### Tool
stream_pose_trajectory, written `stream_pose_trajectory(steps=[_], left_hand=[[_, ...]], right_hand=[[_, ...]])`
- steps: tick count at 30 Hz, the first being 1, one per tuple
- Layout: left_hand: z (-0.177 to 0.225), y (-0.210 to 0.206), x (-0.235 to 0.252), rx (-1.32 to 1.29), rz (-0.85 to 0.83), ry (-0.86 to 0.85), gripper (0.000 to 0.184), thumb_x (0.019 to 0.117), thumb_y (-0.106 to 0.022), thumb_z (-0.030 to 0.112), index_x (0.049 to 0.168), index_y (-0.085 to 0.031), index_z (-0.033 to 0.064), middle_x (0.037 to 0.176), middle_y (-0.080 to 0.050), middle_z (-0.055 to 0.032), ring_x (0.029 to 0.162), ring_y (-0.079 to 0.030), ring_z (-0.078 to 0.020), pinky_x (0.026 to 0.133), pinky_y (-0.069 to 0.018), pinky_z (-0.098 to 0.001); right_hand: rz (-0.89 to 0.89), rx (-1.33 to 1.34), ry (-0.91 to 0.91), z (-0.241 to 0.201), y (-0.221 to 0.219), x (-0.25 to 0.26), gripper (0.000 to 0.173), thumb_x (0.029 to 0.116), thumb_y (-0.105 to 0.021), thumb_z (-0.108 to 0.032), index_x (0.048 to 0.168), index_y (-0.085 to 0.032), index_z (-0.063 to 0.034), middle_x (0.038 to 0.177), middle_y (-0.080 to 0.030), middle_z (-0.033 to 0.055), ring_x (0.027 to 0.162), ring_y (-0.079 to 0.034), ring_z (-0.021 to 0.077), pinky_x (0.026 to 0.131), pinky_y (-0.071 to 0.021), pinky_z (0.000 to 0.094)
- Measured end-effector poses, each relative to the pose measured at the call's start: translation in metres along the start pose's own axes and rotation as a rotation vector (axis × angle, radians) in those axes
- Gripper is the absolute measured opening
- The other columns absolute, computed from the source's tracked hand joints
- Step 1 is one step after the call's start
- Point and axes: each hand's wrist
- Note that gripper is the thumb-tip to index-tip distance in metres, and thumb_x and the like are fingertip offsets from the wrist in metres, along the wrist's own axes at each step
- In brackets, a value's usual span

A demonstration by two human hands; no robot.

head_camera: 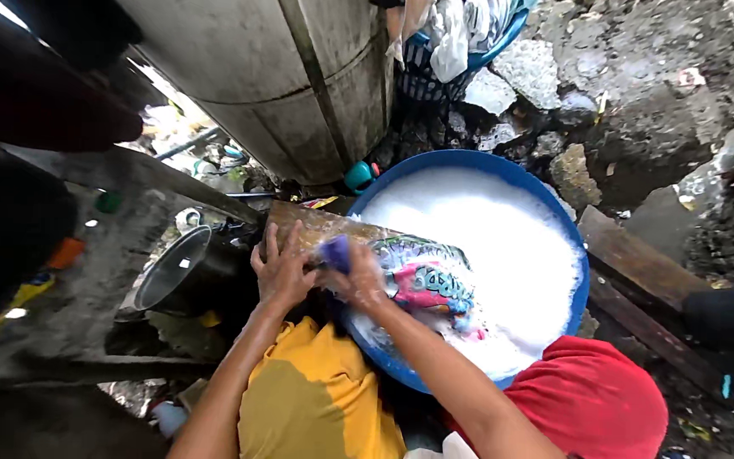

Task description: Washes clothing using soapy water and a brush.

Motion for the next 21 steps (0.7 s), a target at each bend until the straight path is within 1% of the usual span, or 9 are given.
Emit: stream_pose_trajectory(steps=[2, 4, 6, 8, 11, 13, 16, 19, 21], left_hand=[[-0.003, -0.003, 0.004, 0.034, -0.011, -0.034, 0.025, 0.0897, -0.080, 0.034, 0.102, -0.079, 0.0127, 0.171, -0.022, -0.0061, 0.157, -0.003, -0.0449, 0.115, -0.0041, -0.0755], [-0.003, -0.003, 0.003, 0.048, -0.027, -0.046, 0.024, 0.0909, -0.079, 0.036, 0.099, -0.079, 0.0138, 0.172, -0.018, -0.0070, 0.157, 0.000, -0.0461, 0.114, -0.0030, -0.0772], [-0.001, -0.002, 0.003, 0.051, -0.030, -0.050, 0.023, 0.0911, -0.079, 0.035, 0.101, -0.078, 0.0138, 0.173, -0.016, -0.0074, 0.156, 0.001, -0.0470, 0.113, -0.0027, -0.0776], [0.001, -0.002, 0.003, 0.057, -0.033, -0.039, 0.022, 0.0910, -0.079, 0.034, 0.102, -0.078, 0.0148, 0.173, -0.015, -0.0059, 0.157, 0.001, -0.0460, 0.113, -0.0025, -0.0773], [0.000, 0.000, 0.001, 0.040, -0.018, -0.044, 0.023, 0.0882, -0.082, 0.026, 0.105, -0.078, 0.0111, 0.172, -0.020, -0.0072, 0.156, -0.003, -0.0471, 0.114, -0.0040, -0.0774], [-0.002, 0.000, 0.000, 0.029, -0.006, -0.061, 0.026, 0.0853, -0.083, 0.018, 0.108, -0.078, 0.0054, 0.170, -0.024, -0.0074, 0.156, -0.005, -0.0475, 0.114, -0.0052, -0.0778], [-0.002, 0.000, 0.001, 0.035, -0.010, -0.066, 0.023, 0.0894, -0.081, 0.029, 0.101, -0.078, 0.0087, 0.171, -0.023, -0.0090, 0.156, -0.004, -0.0472, 0.114, -0.0043, -0.0773], [0.001, -0.001, 0.002, 0.037, -0.013, -0.066, 0.023, 0.0893, -0.081, 0.031, 0.100, -0.078, 0.0103, 0.171, -0.020, -0.0103, 0.156, -0.003, -0.0483, 0.113, -0.0039, -0.0788], [0.001, 0.000, 0.002, 0.054, -0.021, -0.052, 0.023, 0.0897, -0.080, 0.032, 0.100, -0.079, 0.0114, 0.172, -0.018, -0.0088, 0.156, -0.001, -0.0474, 0.113, -0.0033, -0.0788]], right_hand=[[0.187, -0.007, -0.151, 0.069, 0.031, 0.000, 0.065, 0.0941, -0.074, -0.034, 0.143, -0.052, 0.0029, 0.136, -0.058, 0.0312, 0.124, -0.059, 0.0459, 0.102, -0.0499, 0.0614], [0.300, -0.025, -0.427, 0.131, 0.069, 0.000, 0.070, 0.0977, -0.069, -0.035, 0.148, -0.043, 0.0064, 0.142, -0.053, 0.0342, 0.131, -0.054, 0.0493, 0.107, -0.0454, 0.0631], [0.381, 0.023, -0.609, 0.152, 0.092, 0.009, 0.076, 0.0972, -0.069, -0.032, 0.152, -0.034, 0.0071, 0.147, -0.047, 0.0356, 0.138, -0.047, 0.0495, 0.112, -0.0405, 0.0614], [0.473, 0.074, -0.500, 0.127, 0.068, 0.019, 0.074, 0.0922, -0.074, -0.027, 0.148, -0.042, 0.0075, 0.139, -0.054, 0.0362, 0.128, -0.055, 0.0504, 0.105, -0.0462, 0.0648], [0.164, 0.116, -0.212, 0.002, 0.007, 0.007, 0.063, 0.0900, -0.078, -0.027, 0.140, -0.054, 0.0040, 0.132, -0.061, 0.0295, 0.122, -0.062, 0.0439, 0.100, -0.0519, 0.0604], [-0.007, 0.038, -0.080, -0.022, -0.009, -0.001, 0.067, 0.0906, -0.078, -0.033, 0.143, -0.053, -0.0006, 0.133, -0.060, 0.0276, 0.122, -0.061, 0.0428, 0.098, -0.0521, 0.0582], [0.159, 0.010, -0.160, 0.058, 0.031, -0.003, 0.063, 0.0931, -0.075, -0.031, 0.142, -0.053, 0.0024, 0.135, -0.059, 0.0308, 0.125, -0.059, 0.0463, 0.102, -0.0497, 0.0622], [0.370, 0.024, -0.555, 0.153, 0.090, 0.006, 0.073, 0.0934, -0.074, -0.030, 0.147, -0.044, 0.0078, 0.143, -0.051, 0.0354, 0.133, -0.052, 0.0497, 0.110, -0.0421, 0.0639], [0.459, 0.039, -0.599, 0.164, 0.085, 0.012, 0.075, 0.0946, -0.072, -0.031, 0.150, -0.038, 0.0066, 0.143, -0.049, 0.0366, 0.133, -0.050, 0.0521, 0.107, -0.0435, 0.0659]])
Point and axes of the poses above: each hand's wrist, its own x-axis towards the middle knuckle, its own y-axis out of the back of the hand, z = x × y
